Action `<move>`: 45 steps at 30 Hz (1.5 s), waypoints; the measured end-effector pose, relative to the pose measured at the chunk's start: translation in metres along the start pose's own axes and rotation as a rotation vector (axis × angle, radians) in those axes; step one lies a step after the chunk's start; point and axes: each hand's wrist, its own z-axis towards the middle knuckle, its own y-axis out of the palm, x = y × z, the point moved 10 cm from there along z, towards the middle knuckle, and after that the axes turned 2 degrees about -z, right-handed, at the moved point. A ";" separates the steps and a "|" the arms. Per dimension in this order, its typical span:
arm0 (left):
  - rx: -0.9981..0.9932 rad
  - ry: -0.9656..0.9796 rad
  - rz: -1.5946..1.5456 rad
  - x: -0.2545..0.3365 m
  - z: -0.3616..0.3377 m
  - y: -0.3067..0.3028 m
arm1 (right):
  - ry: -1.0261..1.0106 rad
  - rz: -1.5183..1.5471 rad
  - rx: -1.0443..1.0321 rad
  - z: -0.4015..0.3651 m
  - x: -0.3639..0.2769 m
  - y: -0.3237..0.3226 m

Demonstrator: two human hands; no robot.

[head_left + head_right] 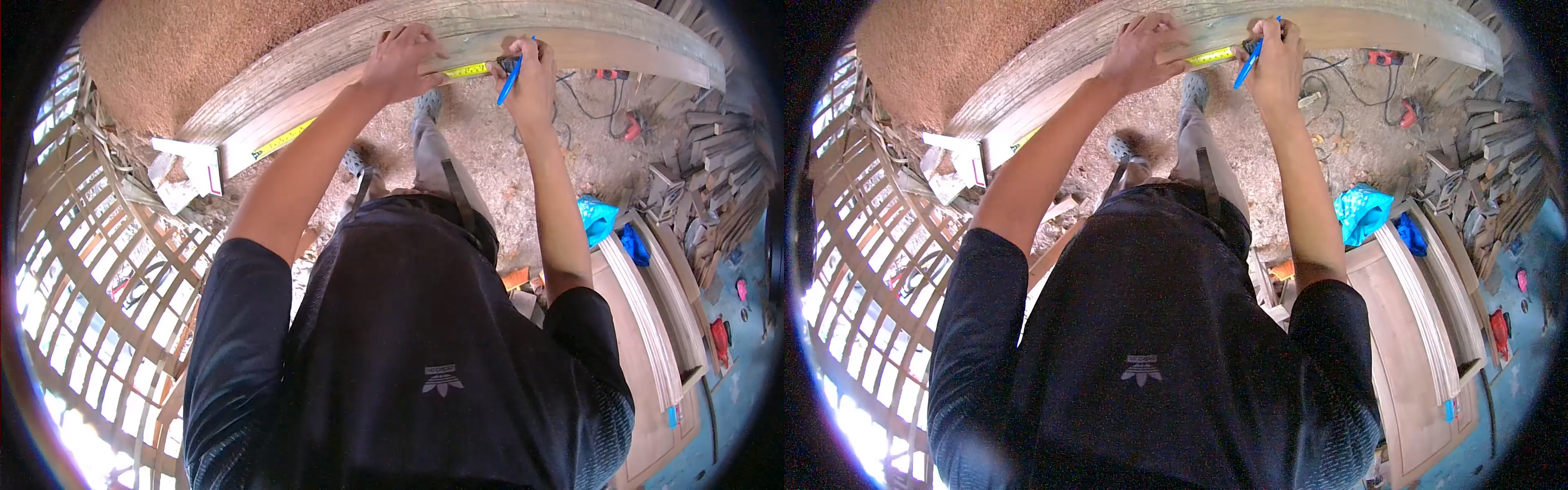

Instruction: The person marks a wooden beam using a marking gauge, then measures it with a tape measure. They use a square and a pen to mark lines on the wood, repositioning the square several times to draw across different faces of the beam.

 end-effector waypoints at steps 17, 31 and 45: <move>0.007 -0.179 -0.008 0.001 -0.020 0.007 | 0.017 0.028 0.004 -0.003 0.001 -0.001; 0.006 -0.209 0.019 0.003 -0.020 0.007 | -0.015 0.048 0.051 -0.004 0.006 0.001; 0.079 -0.399 -0.524 -0.007 -0.045 0.029 | -0.038 0.350 -0.040 -0.005 -0.028 -0.049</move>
